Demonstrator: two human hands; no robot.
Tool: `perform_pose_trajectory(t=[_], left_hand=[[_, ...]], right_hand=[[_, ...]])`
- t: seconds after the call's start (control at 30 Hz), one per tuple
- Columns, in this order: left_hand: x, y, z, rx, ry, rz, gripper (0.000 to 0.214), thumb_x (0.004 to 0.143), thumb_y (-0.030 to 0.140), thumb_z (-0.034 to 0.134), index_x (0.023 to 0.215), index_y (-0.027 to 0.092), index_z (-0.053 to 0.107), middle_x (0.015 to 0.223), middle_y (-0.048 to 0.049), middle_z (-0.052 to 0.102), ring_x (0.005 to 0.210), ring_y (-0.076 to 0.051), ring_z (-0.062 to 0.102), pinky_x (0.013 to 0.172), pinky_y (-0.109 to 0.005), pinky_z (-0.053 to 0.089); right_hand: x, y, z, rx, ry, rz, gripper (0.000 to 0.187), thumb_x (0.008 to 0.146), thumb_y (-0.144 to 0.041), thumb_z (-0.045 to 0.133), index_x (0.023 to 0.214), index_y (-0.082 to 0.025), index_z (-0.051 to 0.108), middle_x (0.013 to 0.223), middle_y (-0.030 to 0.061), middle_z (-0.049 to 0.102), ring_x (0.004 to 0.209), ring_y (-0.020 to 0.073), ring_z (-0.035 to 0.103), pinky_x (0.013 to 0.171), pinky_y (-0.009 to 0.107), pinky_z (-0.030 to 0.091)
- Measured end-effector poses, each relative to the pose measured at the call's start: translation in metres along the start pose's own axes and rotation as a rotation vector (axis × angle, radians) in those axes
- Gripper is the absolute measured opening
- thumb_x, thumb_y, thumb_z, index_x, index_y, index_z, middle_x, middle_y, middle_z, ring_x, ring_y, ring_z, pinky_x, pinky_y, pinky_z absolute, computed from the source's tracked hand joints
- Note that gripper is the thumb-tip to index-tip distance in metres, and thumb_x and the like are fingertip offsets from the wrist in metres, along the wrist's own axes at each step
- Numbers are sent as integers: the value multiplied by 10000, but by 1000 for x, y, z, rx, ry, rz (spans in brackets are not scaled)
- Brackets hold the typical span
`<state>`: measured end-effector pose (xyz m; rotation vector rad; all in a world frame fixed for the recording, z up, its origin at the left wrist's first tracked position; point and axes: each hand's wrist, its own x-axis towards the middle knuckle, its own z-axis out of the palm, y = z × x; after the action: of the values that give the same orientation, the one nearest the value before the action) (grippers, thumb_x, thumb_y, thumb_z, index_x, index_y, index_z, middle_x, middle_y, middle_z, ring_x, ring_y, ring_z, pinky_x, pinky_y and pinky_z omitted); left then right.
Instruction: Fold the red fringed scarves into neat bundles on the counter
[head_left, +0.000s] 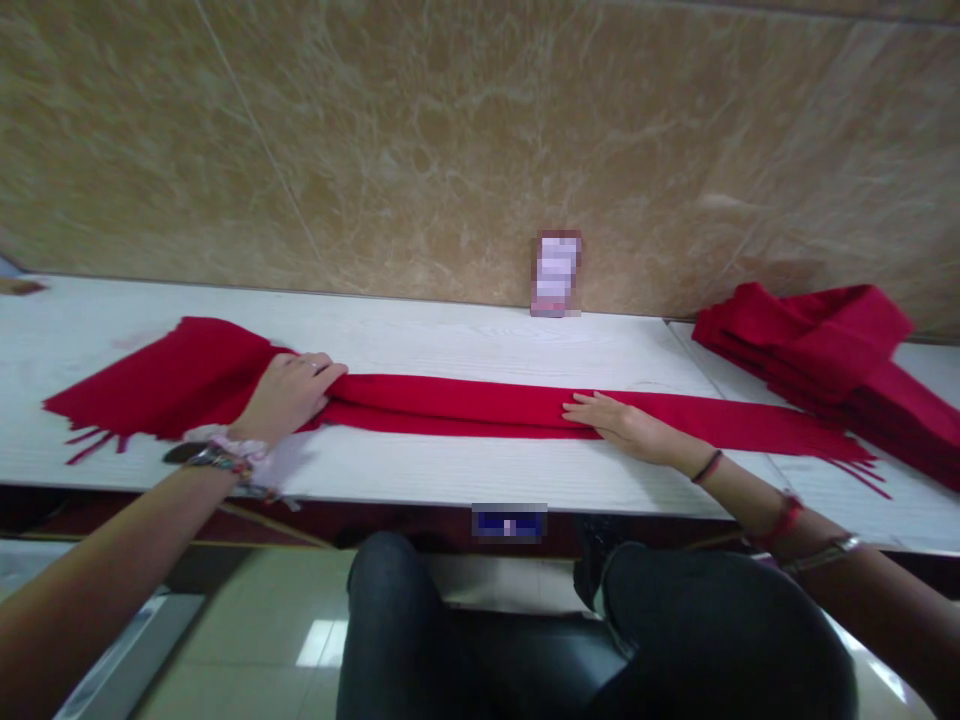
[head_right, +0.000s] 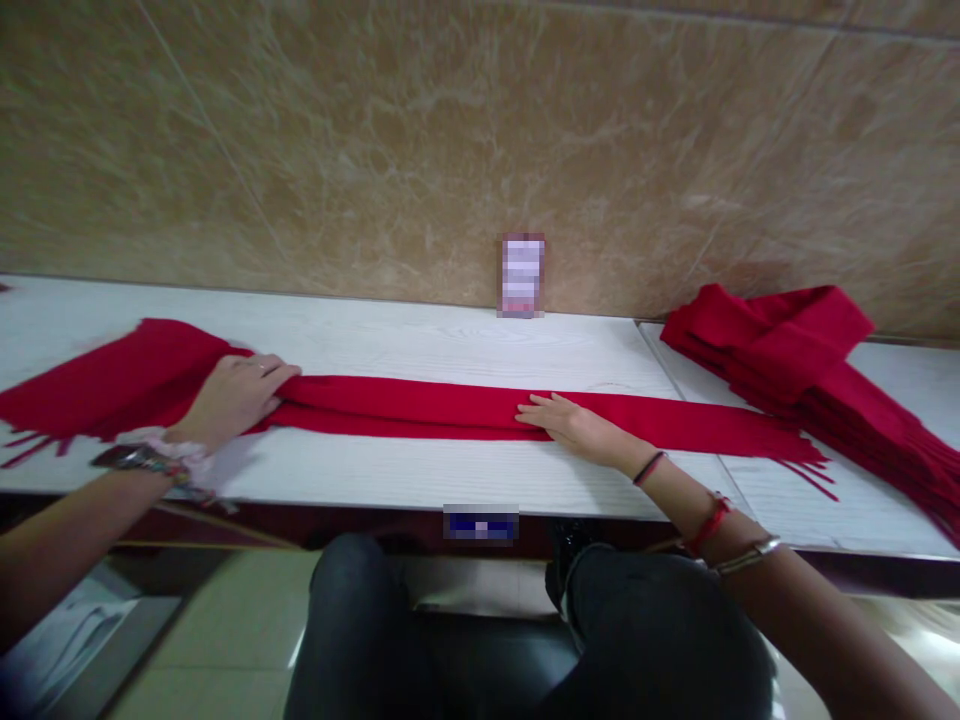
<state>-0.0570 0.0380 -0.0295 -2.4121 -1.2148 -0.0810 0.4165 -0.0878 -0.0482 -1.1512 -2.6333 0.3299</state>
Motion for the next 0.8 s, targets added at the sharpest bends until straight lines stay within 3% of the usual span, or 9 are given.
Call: perform_pose_trajectory(t=[0.1, 0.27, 0.37, 0.43, 0.5, 0.67, 0.8], left_hand=[[9, 4, -7, 15, 17, -11, 276, 748, 98, 413, 981, 142, 554, 970, -107, 577, 958, -288, 512, 822, -445, 373], [13, 29, -23, -15, -14, 128, 325, 827, 120, 352, 1085, 148, 549, 1013, -112, 554, 916, -239, 532, 799, -360, 416], [9, 41, -35, 20, 13, 29, 390, 863, 126, 273, 1142, 180, 539, 1027, -115, 553, 849, -226, 550, 639, -315, 434], [3, 48, -39, 16, 53, -55, 380, 872, 166, 292, 1156, 193, 544, 1042, -117, 554, 855, -236, 550, 616, -320, 432], [-4, 54, -36, -16, 28, -13, 365, 861, 176, 331, 1132, 182, 575, 998, -123, 568, 863, -250, 547, 676, -357, 437], [-17, 52, -15, -85, -99, 197, 440, 827, 91, 284, 1144, 113, 589, 983, -154, 579, 891, -267, 535, 775, -416, 428], [-12, 41, -12, -213, -110, 254, 427, 821, 94, 293, 1107, 156, 604, 1056, -118, 578, 907, -218, 547, 822, -358, 448]], right_hand=[[3, -3, -1, -42, 5, -2, 434, 911, -138, 327, 1314, -241, 453, 1351, 12, 476, 1305, 174, 323, 1092, 426, 285], [12, -14, -1, -126, 26, 26, 447, 881, -101, 345, 1289, -213, 489, 1340, 50, 486, 1282, 207, 366, 1053, 439, 349], [13, -16, 0, -79, 86, 90, 447, 895, -121, 335, 1309, -230, 464, 1324, 49, 503, 1254, 210, 409, 1032, 456, 373], [10, -16, 1, 1, 155, 136, 443, 911, -153, 326, 1332, -239, 431, 1326, 44, 503, 1232, 194, 439, 1026, 434, 385], [6, -15, 0, 55, 166, 150, 432, 921, -176, 320, 1333, -249, 427, 1339, 36, 489, 1243, 188, 424, 1040, 438, 359], [-1, -13, 1, -48, -6, 65, 415, 910, -142, 332, 1276, -254, 495, 1373, 39, 446, 1316, 238, 290, 1064, 577, 174], [0, -14, 2, -87, -14, 65, 428, 916, -132, 320, 1301, -252, 463, 1383, 53, 434, 1320, 227, 281, 1064, 556, 187]])
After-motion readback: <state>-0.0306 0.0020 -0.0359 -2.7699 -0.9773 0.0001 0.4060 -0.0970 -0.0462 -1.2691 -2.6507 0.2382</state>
